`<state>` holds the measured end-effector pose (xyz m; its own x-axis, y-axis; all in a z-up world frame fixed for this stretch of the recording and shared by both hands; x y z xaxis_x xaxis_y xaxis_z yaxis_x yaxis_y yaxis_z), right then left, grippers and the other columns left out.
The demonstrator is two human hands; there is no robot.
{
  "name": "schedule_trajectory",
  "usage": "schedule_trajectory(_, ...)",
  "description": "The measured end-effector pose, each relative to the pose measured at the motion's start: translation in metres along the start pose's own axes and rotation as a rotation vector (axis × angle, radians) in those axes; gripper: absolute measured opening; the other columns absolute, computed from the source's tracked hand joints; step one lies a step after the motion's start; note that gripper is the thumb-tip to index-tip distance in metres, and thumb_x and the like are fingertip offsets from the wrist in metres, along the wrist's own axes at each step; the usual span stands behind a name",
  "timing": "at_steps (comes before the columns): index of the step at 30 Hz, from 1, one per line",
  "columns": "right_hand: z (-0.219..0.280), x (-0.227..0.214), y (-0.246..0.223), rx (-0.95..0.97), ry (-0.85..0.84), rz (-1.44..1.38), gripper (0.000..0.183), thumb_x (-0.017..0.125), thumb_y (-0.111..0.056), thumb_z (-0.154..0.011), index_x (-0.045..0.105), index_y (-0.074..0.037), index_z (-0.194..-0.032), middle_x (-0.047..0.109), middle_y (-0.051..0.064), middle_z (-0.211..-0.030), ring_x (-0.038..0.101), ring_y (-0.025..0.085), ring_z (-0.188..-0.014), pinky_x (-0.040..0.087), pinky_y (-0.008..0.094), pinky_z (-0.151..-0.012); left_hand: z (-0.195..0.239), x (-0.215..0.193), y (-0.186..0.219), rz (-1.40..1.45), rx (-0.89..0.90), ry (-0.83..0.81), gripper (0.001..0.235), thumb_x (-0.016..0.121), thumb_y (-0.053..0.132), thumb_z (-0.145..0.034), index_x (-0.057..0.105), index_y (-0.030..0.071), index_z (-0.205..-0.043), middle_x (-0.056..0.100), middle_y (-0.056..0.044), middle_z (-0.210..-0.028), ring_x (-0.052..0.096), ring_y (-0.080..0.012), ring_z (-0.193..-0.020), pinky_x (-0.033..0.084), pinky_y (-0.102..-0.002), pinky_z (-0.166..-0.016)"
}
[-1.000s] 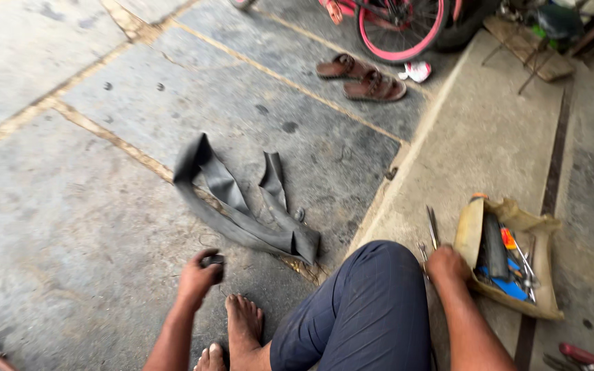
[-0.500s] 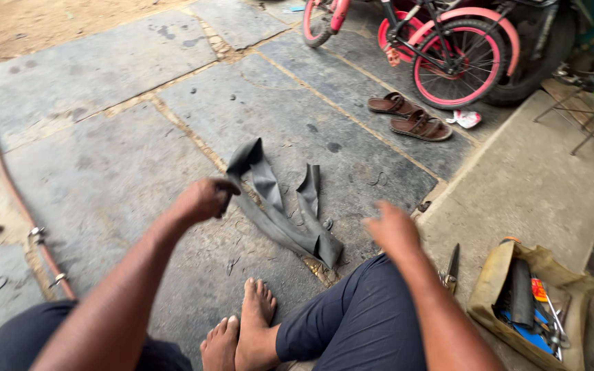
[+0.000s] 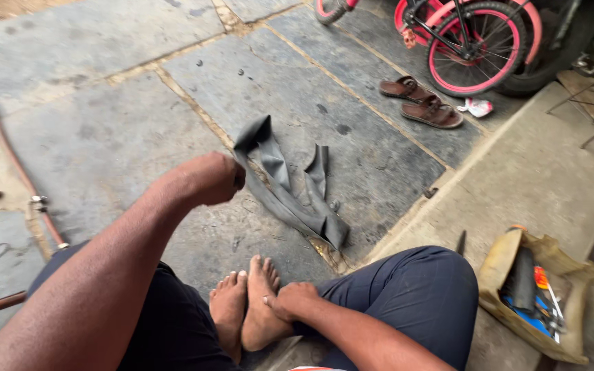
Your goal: The person sits on a paved floor and uses a pair of large shears to cut a long strip of black rubber material. They hold the rubber with one hand and cut it into smaller pieces with the shears in the other hand, placing the cut pieces on the ground.
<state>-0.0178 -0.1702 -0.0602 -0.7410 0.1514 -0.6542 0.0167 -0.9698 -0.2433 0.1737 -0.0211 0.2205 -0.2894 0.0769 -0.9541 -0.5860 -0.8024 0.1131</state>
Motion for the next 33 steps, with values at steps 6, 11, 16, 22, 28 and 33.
schedule_trajectory(6,0.036,-0.003,-0.020,-0.173,-0.016,0.016,0.064,0.045,-0.059,-0.099,0.075,-0.004,-0.111,0.074,0.020,-0.116,0.069,0.038,-0.109,0.052,0.050,-0.096,-0.034,-0.003,0.039,0.132,0.209,0.133,0.024,0.056,0.002,-0.084,0.076,0.012,-0.091,0.073,-0.012,-0.087,0.073,-0.0325,-0.083,0.058,-0.047,-0.073)
schedule_trajectory(11,-0.027,-0.075,0.004,-0.106,0.268,0.096,0.054,0.072,-0.046,-0.085,0.064,-0.008,-0.122,0.066,0.020,-0.120,0.062,0.039,-0.114,0.054,0.051,-0.090,-0.037,-0.005,0.041,0.097,0.186,-0.057,0.020,0.054,0.005,-0.089,0.073,0.009,-0.088,0.074,-0.013,-0.088,0.074,-0.0305,-0.085,0.058,-0.045,-0.077)
schedule_trajectory(16,-0.069,-0.153,0.078,0.285,0.387,0.280,0.102,0.086,-0.057,-0.076,0.031,-0.021,-0.154,0.034,0.029,-0.153,0.051,0.048,-0.126,0.049,0.052,-0.098,-0.032,-0.013,0.013,0.054,0.033,-0.164,0.019,0.054,0.005,-0.090,0.073,0.008,-0.090,0.073,-0.015,-0.091,0.073,-0.0317,-0.087,0.058,-0.045,-0.078)
schedule_trajectory(22,-0.130,-0.112,0.115,0.268,0.459,0.147,0.059,0.072,-0.042,-0.088,0.044,-0.022,-0.136,0.044,0.026,-0.131,0.060,0.046,-0.108,0.053,0.052,-0.087,-0.023,-0.012,0.001,0.213,0.030,-0.157,0.022,0.059,0.012,-0.087,0.073,0.013,-0.104,0.071,-0.014,-0.096,0.071,-0.0331,-0.091,0.058,-0.045,-0.080)
schedule_trajectory(28,-0.158,-0.127,0.095,0.022,0.800,-0.007,0.017,0.055,-0.016,-0.096,0.063,-0.008,-0.109,0.068,0.021,-0.090,0.071,0.041,-0.078,0.058,0.054,-0.066,-0.018,-0.019,-0.007,0.213,-0.079,-0.211,0.022,0.057,0.012,-0.091,0.075,0.015,-0.104,0.071,-0.012,-0.100,0.071,-0.0326,-0.093,0.057,-0.046,-0.083)
schedule_trajectory(33,-0.131,-0.145,-0.009,-0.152,0.785,-0.152,0.023,0.059,-0.019,-0.094,0.057,-0.008,-0.114,0.065,0.020,-0.102,0.069,0.038,-0.085,0.059,0.050,-0.070,-0.021,-0.022,-0.002,0.188,-0.087,-0.261,0.024,0.058,0.015,-0.092,0.073,0.019,-0.111,0.070,-0.010,-0.101,0.072,-0.0300,-0.093,0.060,-0.043,-0.082)
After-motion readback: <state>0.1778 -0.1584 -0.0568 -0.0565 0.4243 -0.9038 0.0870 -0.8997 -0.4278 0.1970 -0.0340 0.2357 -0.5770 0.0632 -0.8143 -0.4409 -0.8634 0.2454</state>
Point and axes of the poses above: each hand's wrist, its own z-axis away from the middle knuckle, its own x-axis out of the palm, y = z × x, the point moved 1 cm from there along -z, towards the middle knuckle
